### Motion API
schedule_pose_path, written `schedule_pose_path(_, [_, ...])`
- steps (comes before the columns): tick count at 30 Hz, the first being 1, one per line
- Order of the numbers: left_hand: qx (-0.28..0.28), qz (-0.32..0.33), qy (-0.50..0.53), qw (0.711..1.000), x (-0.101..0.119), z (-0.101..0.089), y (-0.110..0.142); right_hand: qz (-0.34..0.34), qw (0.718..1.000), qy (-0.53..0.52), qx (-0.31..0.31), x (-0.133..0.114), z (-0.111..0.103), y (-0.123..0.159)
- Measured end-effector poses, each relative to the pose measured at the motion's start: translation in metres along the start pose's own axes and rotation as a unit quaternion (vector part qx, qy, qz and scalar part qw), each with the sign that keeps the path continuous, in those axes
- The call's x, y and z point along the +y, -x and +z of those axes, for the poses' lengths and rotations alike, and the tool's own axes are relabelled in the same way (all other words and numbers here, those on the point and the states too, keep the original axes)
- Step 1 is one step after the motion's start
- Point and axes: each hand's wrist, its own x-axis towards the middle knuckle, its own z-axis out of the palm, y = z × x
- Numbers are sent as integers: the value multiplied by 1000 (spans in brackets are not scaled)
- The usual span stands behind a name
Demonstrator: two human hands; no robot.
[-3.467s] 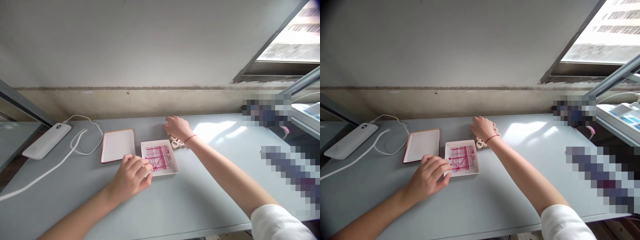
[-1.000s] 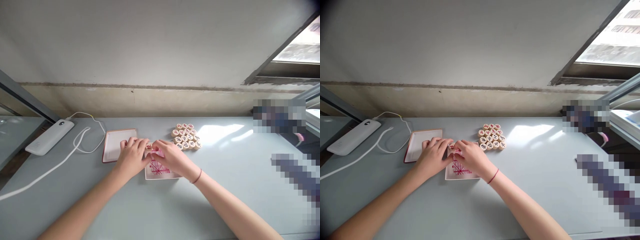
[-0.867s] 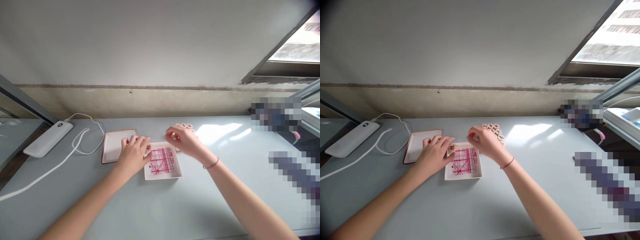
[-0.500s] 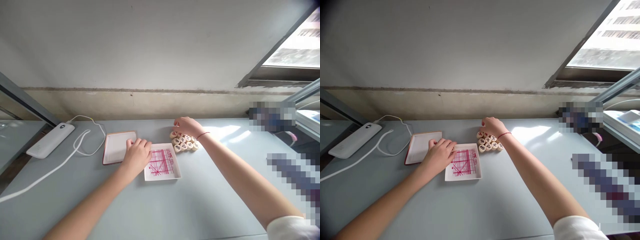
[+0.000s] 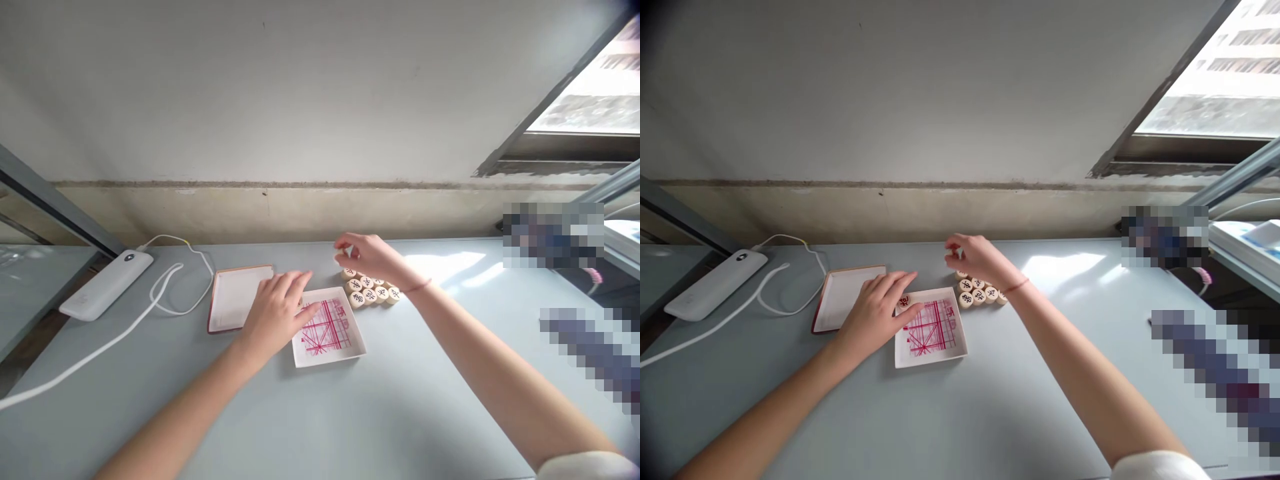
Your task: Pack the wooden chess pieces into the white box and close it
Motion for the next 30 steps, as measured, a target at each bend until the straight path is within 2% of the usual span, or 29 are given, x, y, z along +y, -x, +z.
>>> schedule_pose_path(2, [21, 16, 44, 999, 4, 0, -1, -27, 988, -151, 11, -16, 9, 22])
schedule_pose_path(4, [35, 26, 80, 996, 8, 1, -1, -51, 955, -293, -12, -29, 21, 43])
schedule_pose_path(6, [39, 36, 110, 992, 12, 4, 1, -50, 923, -381, -24, -38, 31, 57])
schedule_pose_path(8, [37, 39, 135, 989, 15, 5, 3, -35, 907, -419, -21, -40, 39, 65])
schedule_pose_path(12, [32, 9, 151, 988, 13, 8, 6, 11, 913, -406, 27, -32, 46, 68])
schedule_pose_path(15, [26, 16, 115, 993, 10, 10, 6, 25, 923, -376, 79, -27, 50, 70])
schedule_pose_path(19, [26, 67, 40, 997, 9, 15, 2, -14, 947, -303, 109, -28, 52, 73])
schedule_pose_path(21, [22, 67, 11, 997, 9, 17, 1, -49, 958, -258, 116, -30, 53, 75])
schedule_pose_path(24, [11, 42, -2, 999, 9, 16, 2, -90, 966, -209, 121, -33, 55, 76])
schedule_pose_path(30, [-18, -23, 18, 999, 2, 8, 4, -106, 977, -146, 111, -40, 60, 75])
